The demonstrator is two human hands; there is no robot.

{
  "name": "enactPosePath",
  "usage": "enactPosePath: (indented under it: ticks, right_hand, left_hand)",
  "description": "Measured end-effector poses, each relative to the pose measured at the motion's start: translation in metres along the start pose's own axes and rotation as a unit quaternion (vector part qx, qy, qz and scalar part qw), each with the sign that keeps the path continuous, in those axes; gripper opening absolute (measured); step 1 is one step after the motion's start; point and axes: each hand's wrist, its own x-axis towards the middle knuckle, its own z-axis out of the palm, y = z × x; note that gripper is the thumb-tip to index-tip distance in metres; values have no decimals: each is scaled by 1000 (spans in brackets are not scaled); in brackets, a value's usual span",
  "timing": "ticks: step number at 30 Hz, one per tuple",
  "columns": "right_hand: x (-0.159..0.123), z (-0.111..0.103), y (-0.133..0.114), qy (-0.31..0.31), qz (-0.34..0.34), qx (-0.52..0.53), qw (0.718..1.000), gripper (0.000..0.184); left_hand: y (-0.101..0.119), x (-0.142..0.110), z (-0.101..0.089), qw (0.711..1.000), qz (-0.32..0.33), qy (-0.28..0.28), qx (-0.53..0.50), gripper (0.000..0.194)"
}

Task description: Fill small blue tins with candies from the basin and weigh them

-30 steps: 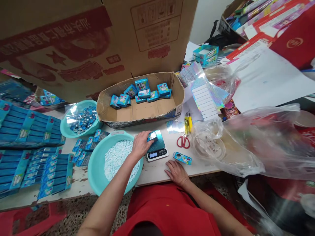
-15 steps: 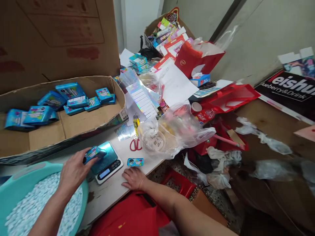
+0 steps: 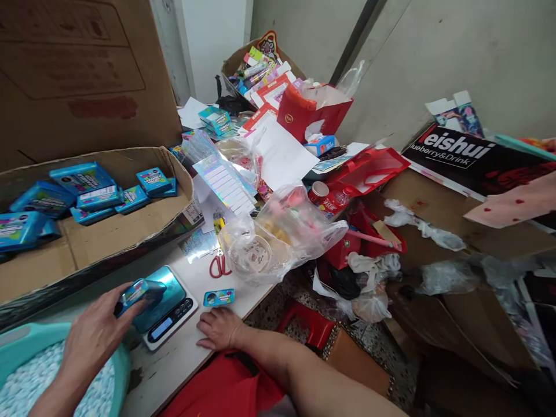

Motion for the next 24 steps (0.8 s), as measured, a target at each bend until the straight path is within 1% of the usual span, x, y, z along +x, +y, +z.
enactPosePath:
  ticks: [3, 5, 6, 10, 12, 16, 20, 24]
  right_hand:
    - [-5, -7, -3, 0, 12, 4, 1000, 40]
    - [-10, -7, -8, 17, 26, 16, 999, 33]
    - [-12, -5, -9, 27, 28, 26, 999, 31]
    - [-12, 13, -14, 66, 27, 62, 996, 34]
    - [-12, 20, -16, 76, 28, 69, 994, 34]
    - [-14, 23, -19, 80, 31, 62, 994, 33]
    - [-15, 25, -19, 83, 31, 51, 995, 33]
    - [-15, 27, -19, 92, 32, 45, 994, 35]
  left_hand:
    - [3, -3, -1, 999, -11, 19, 42, 46]
    - [6, -7, -5, 998, -9, 47, 37, 47]
    - [7, -8, -7, 999, -6, 38, 38, 47]
    - [6, -10, -11, 996, -33, 34, 81, 44]
    - [4, -12, -11, 995, -31, 24, 89, 42]
    - [5, -15, -6, 997, -16, -1, 80, 39]
    - [9, -14, -1, 997, -13, -2, 76, 38]
    - [9, -12, 2, 995, -12, 2, 96, 40]
